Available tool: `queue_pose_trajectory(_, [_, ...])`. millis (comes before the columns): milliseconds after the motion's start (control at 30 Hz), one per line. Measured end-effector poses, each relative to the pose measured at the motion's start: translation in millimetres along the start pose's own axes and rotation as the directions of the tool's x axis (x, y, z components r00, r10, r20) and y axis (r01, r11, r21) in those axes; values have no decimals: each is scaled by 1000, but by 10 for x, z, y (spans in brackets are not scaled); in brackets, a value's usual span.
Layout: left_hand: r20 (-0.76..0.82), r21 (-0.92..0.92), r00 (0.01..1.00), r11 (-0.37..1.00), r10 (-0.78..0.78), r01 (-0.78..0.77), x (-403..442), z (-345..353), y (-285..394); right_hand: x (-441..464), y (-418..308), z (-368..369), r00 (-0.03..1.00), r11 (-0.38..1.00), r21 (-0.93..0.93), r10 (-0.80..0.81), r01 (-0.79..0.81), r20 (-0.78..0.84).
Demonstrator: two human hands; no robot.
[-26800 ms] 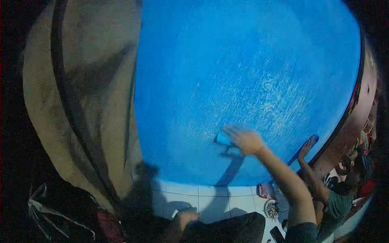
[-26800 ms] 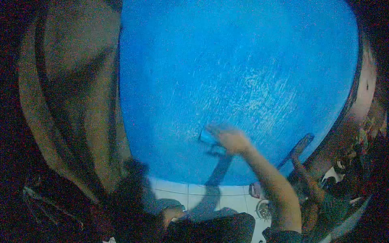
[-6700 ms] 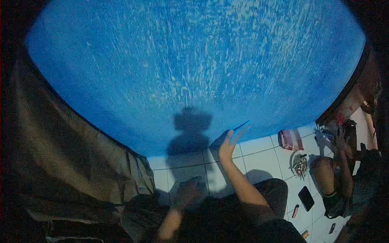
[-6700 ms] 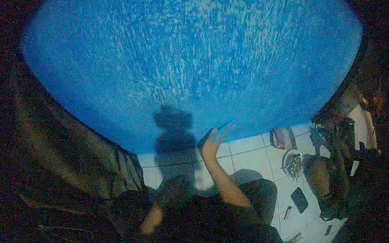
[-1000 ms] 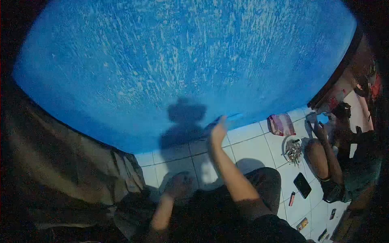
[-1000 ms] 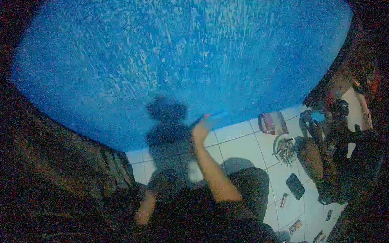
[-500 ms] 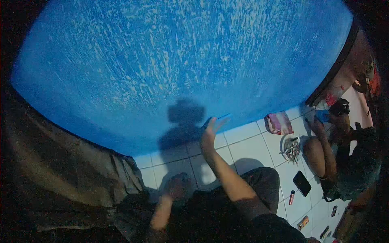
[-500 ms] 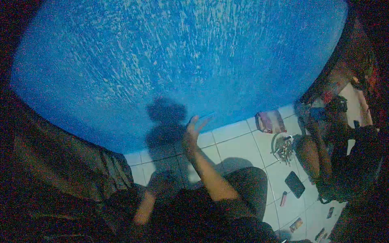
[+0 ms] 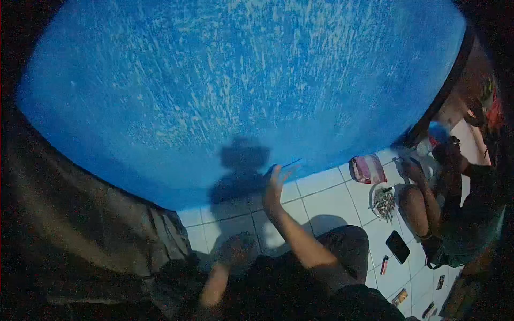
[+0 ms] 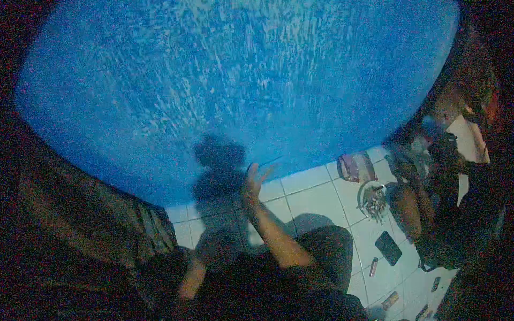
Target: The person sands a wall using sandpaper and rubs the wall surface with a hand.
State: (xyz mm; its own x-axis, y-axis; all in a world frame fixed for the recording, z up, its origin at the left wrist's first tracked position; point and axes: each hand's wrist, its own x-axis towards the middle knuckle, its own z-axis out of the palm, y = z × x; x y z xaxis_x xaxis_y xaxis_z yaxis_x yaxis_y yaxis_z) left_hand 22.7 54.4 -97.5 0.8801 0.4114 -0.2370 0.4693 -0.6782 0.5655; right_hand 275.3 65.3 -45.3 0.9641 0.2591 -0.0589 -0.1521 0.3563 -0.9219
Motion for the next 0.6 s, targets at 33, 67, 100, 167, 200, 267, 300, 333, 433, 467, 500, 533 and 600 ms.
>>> queue_pose_trajectory(33, [9, -3, 1000, 1000, -11, 11, 5, -32, 19, -107, -197, 55, 999, 993, 118, 2, -6, 34])
queue_pose_trajectory(67, [18, -6, 1000, 1000, -21, 21, 10, -65, 38, -114, -303, 61, 997, 997, 9, 72, -72, 17])
queue_pose_trajectory(100, [17, -27, 997, 997, -73, 74, -11, -152, 156, 36, -144, 13, 999, 993, -114, -7, 2, -47])
queue_pose_trajectory(167, [51, -79, 976, 974, -211, 215, -48, -327, 423, 449, 309, -175, 975, 925, -363, -177, 116, -138])
queue_pose_trajectory(200, [80, -108, 953, 948, -291, 298, -39, -407, 588, 517, 130, -272, 984, 978, -196, -98, 68, -151])
queue_pose_trajectory(267, [65, -133, 949, 940, -309, 315, -36, -440, 629, 527, -477, -399, 990, 988, 149, 56, -36, -133])
queue_pose_trajectory(300, [21, -127, 968, 960, -249, 250, -41, -386, 553, 488, -603, -373, 989, 977, 207, 71, -43, -129])
queue_pose_trajectory(333, [-20, -119, 982, 976, -187, 183, -39, -313, 472, 459, -699, -361, 988, 964, 263, 85, -49, -126])
queue_pose_trajectory(433, [-60, -20, 990, 992, -128, 127, -29, -24, 251, 292, -466, -291, 996, 1000, 18, -14, 16, -90])
queue_pose_trajectory(467, [-32, -25, 987, 988, -156, 155, -1, -23, 266, 281, -123, -279, 992, 977, -204, -81, 61, -93])
queue_pose_trajectory(500, [61, -82, 966, 963, -253, 257, 55, -193, 402, 188, -28, -211, 996, 976, -209, -77, 64, -52])
queue_pose_trajectory(533, [160, -123, 926, 924, -343, 363, 74, -282, 467, 83, 51, -133, 998, 975, -212, -68, 64, -13])
queue_pose_trajectory(600, [19, 21, 981, 981, -191, 190, 13, 167, -16, -5, 19, -69, 1000, 990, -139, -5, 5, -5])
